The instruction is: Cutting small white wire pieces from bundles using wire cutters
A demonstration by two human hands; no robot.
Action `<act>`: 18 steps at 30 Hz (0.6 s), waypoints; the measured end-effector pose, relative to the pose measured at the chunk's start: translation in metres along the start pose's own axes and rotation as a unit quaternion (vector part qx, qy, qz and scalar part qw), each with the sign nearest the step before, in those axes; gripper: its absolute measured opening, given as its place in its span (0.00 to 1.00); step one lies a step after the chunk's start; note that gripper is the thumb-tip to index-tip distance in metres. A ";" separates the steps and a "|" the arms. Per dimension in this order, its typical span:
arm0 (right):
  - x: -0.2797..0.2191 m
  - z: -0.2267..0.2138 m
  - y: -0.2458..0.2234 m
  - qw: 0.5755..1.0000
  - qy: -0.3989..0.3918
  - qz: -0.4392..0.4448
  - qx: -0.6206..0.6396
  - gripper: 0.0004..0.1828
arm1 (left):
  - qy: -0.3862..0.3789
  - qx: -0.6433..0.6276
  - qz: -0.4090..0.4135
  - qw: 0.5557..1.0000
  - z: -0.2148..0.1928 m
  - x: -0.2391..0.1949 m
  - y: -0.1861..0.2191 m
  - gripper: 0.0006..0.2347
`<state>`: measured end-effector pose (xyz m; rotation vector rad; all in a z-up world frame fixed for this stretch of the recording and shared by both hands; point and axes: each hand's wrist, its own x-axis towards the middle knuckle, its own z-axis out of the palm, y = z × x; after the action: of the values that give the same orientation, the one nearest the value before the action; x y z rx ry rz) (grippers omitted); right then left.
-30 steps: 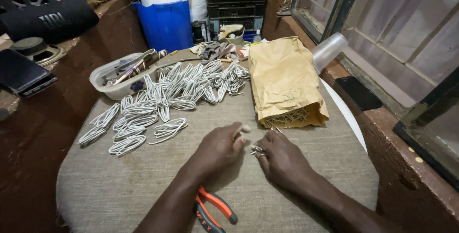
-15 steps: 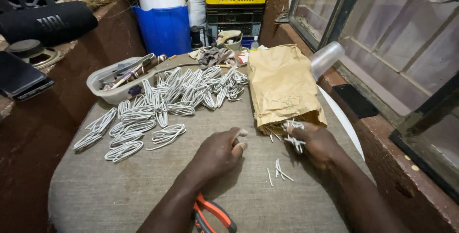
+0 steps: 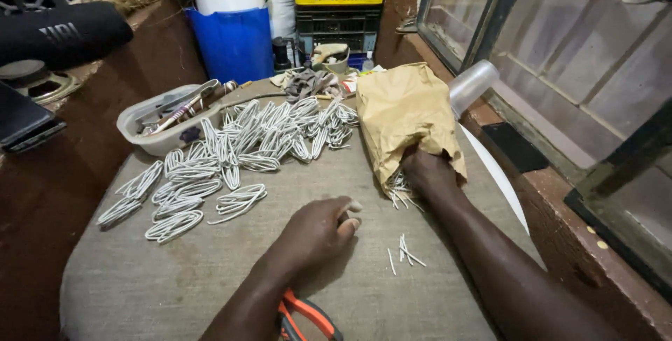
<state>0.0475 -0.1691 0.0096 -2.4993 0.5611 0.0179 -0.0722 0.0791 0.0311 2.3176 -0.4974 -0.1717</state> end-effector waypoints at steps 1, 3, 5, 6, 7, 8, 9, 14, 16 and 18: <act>-0.011 -0.004 0.001 1.000 0.000 0.001 0.000 0.14 | -0.001 -0.001 0.001 1.000 0.001 0.003 -0.003 0.15; -0.033 -0.010 0.002 0.999 0.017 -0.032 -0.037 0.30 | -0.018 0.023 0.004 1.000 0.005 0.006 -0.009 0.15; -0.117 -0.044 -0.025 1.000 0.003 -0.026 -0.011 0.22 | -0.027 0.020 -0.013 0.999 -0.001 0.001 0.002 0.15; -0.159 -0.061 -0.039 1.000 -0.011 -0.024 0.017 0.23 | -0.033 0.021 -0.030 0.999 -0.006 -0.003 0.007 0.14; -0.167 -0.059 -0.030 0.999 -0.014 -0.026 0.016 0.23 | -0.031 0.021 -0.034 0.999 -0.005 -0.001 0.002 0.14; -0.174 -0.058 -0.019 0.999 -0.008 -0.048 0.005 0.20 | -0.041 0.037 -0.027 0.998 -0.003 0.002 -0.001 0.14; -0.182 -0.059 -0.007 0.998 -0.001 -0.070 -0.005 0.29 | -0.050 0.054 -0.020 0.997 0.000 0.006 -0.004 0.13; -0.177 -0.047 0.033 0.994 -0.040 -0.057 -0.078 0.29 | -0.112 0.143 -0.016 0.983 0.012 0.000 0.008 0.05; -0.175 -0.040 0.041 0.988 -0.044 -0.098 -0.108 0.36 | -0.121 0.169 0.020 0.978 0.023 -0.001 0.013 0.07; -0.204 -0.045 0.015 0.989 -0.079 -0.048 -0.116 0.37 | -0.138 0.160 0.044 0.976 0.025 -0.009 0.024 0.10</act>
<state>-0.1491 -0.1251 0.0664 -2.7165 0.3924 0.2561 -0.0942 0.0506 0.0296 2.5913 -0.8172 -0.4013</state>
